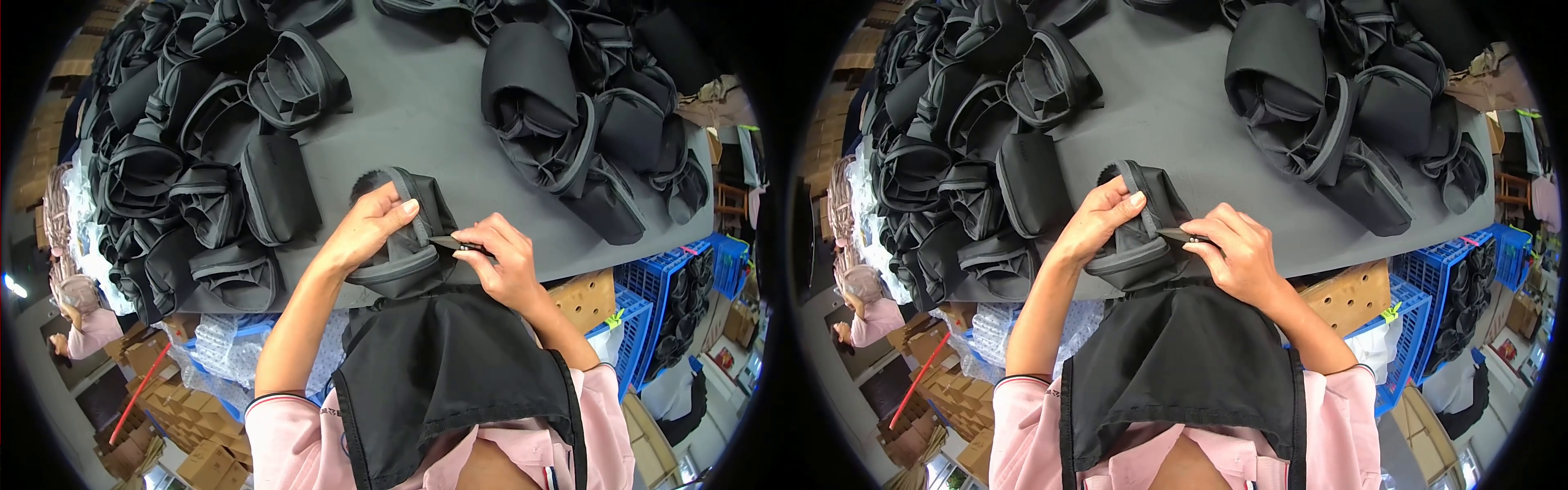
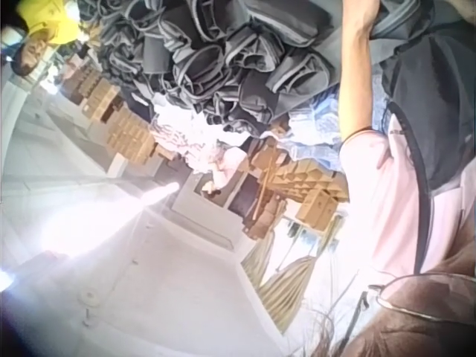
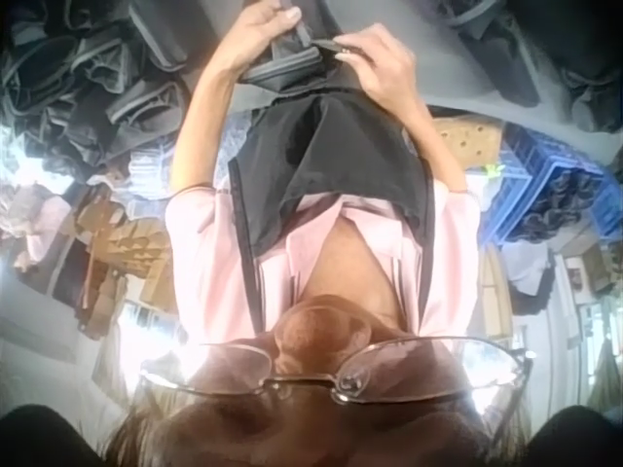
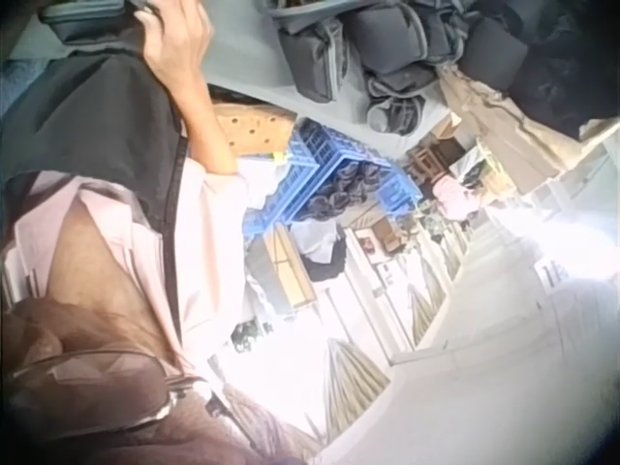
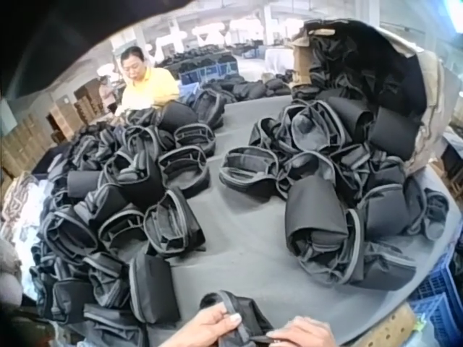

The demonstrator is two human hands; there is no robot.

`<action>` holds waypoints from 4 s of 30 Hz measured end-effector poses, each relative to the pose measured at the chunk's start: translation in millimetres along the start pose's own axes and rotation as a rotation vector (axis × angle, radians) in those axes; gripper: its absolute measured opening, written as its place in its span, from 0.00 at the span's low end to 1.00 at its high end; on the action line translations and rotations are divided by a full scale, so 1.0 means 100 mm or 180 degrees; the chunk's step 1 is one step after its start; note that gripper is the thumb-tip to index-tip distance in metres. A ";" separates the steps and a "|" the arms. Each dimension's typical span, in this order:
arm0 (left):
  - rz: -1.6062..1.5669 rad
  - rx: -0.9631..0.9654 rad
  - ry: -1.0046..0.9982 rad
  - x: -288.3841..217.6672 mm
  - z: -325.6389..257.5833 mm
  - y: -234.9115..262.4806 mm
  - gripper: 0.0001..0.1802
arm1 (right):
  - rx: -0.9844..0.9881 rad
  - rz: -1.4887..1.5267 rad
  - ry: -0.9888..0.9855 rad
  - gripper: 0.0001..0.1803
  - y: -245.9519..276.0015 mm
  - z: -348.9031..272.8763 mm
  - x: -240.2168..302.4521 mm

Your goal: Trimming loose threads and inspecting small black storage bags using scissors.

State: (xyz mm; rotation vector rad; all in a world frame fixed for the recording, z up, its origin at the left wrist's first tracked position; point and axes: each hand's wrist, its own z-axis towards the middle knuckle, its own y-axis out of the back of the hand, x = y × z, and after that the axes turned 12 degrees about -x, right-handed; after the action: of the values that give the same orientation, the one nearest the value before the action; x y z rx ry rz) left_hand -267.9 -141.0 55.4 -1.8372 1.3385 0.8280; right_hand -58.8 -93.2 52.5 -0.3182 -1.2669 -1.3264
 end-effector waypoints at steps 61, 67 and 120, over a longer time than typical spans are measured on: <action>-0.2628 -0.1488 0.0506 0.88 0.18 0.18 0.27 | -0.1013 0.1832 -0.2460 0.12 0.05 0.25 -0.25; -0.2463 -0.1372 0.0931 1.41 -0.19 0.26 0.22 | -0.0280 0.0752 -0.2416 0.19 -0.28 0.05 -0.28; -0.0120 -0.2419 -0.0378 0.71 -0.39 -0.40 0.08 | 0.0510 0.0230 -0.1591 0.12 -0.28 -0.16 0.09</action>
State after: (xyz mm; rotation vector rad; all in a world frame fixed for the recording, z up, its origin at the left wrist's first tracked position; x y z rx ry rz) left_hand -207.7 -201.1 24.9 -2.3069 0.9681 1.5463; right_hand -76.6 -119.5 40.5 -0.6011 -1.7491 -1.1090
